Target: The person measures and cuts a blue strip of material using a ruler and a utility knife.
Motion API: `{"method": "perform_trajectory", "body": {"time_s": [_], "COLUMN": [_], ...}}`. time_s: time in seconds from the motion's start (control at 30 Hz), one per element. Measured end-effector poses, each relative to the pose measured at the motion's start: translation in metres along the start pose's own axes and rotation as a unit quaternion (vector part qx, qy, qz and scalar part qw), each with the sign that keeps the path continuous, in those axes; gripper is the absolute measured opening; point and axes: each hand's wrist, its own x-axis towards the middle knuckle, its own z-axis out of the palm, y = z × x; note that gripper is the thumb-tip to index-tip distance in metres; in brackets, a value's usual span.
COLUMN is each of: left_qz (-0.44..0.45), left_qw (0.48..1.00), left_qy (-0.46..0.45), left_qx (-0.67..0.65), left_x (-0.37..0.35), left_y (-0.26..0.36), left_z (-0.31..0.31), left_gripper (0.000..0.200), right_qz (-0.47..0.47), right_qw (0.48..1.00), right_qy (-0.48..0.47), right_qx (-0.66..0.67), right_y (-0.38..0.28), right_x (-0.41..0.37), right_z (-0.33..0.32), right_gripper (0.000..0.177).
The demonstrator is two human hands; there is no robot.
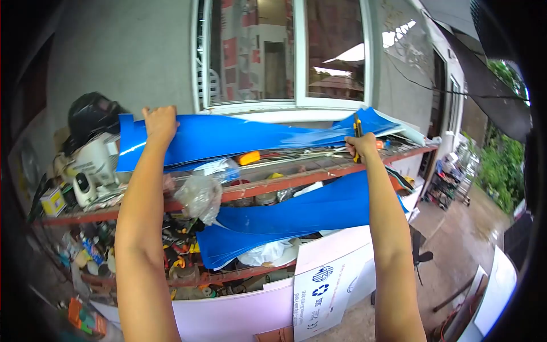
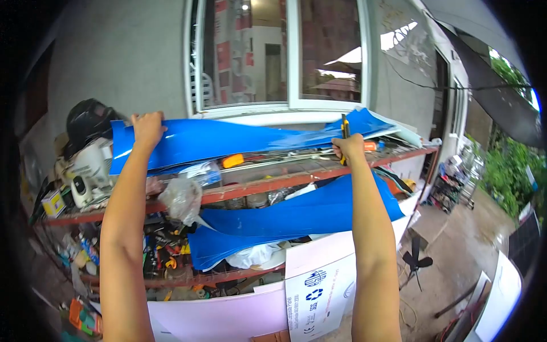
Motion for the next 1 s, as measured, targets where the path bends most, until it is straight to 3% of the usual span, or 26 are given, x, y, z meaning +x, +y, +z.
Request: {"method": "perform_trajectory", "body": {"time_s": [0.1,0.37,0.5,0.6,0.7,0.73,0.8,0.87,0.93,1.0], "left_qz": [-0.003,-0.038,-0.036,-0.053,-0.026,-0.009,0.035,0.097,0.049,-0.077], "left_qw": [1.0,0.994,0.989,0.995,0.996,0.991,0.965,0.927,0.923,0.923], "left_qy": [-0.015,-0.106,-0.146,-0.087,0.044,0.089,0.168,0.222,0.172,0.116], "left_qx": [0.012,0.002,0.014,0.008,-0.075,-0.102,-0.198,-0.287,-0.341,-0.36], "left_x": [-0.002,0.007,0.015,0.012,-0.002,-0.019,-0.077,-0.152,-0.253,-0.36], "left_y": [0.012,0.037,0.043,0.049,0.044,0.05,0.066,0.075,0.09,0.106], "left_z": [0.034,0.068,0.087,0.073,0.039,0.007,-0.05,-0.079,-0.107,-0.112], "left_gripper": [0.022,0.027,0.043,0.056,0.055,0.048,0.032,0.034,0.031,0.029], "right_qz": [0.021,-0.127,-0.19,-0.221,-0.176,-0.17,-0.071,0.025,0.134,0.206], "right_qw": [1.0,0.991,0.981,0.973,0.945,0.915,0.797,0.748,0.706,0.671], "right_qy": [0.0,-0.016,-0.027,-0.038,-0.201,-0.276,-0.494,-0.56,-0.632,-0.678], "right_qx": [-0.018,-0.042,0.011,0.058,0.189,0.24,0.34,0.354,0.29,0.22], "right_y": [-0.004,0.008,-0.008,-0.013,0.042,0.069,0.102,0.138,0.15,0.165], "right_x": [-0.001,-0.007,-0.059,-0.114,-0.148,-0.156,-0.18,-0.223,-0.264,-0.318], "right_z": [-0.015,-0.029,-0.034,-0.032,-0.047,-0.052,-0.035,-0.007,0.03,0.067], "right_gripper": [0.022,0.023,0.038,0.039,0.058,0.061,0.063,0.059,0.053,0.05]}}
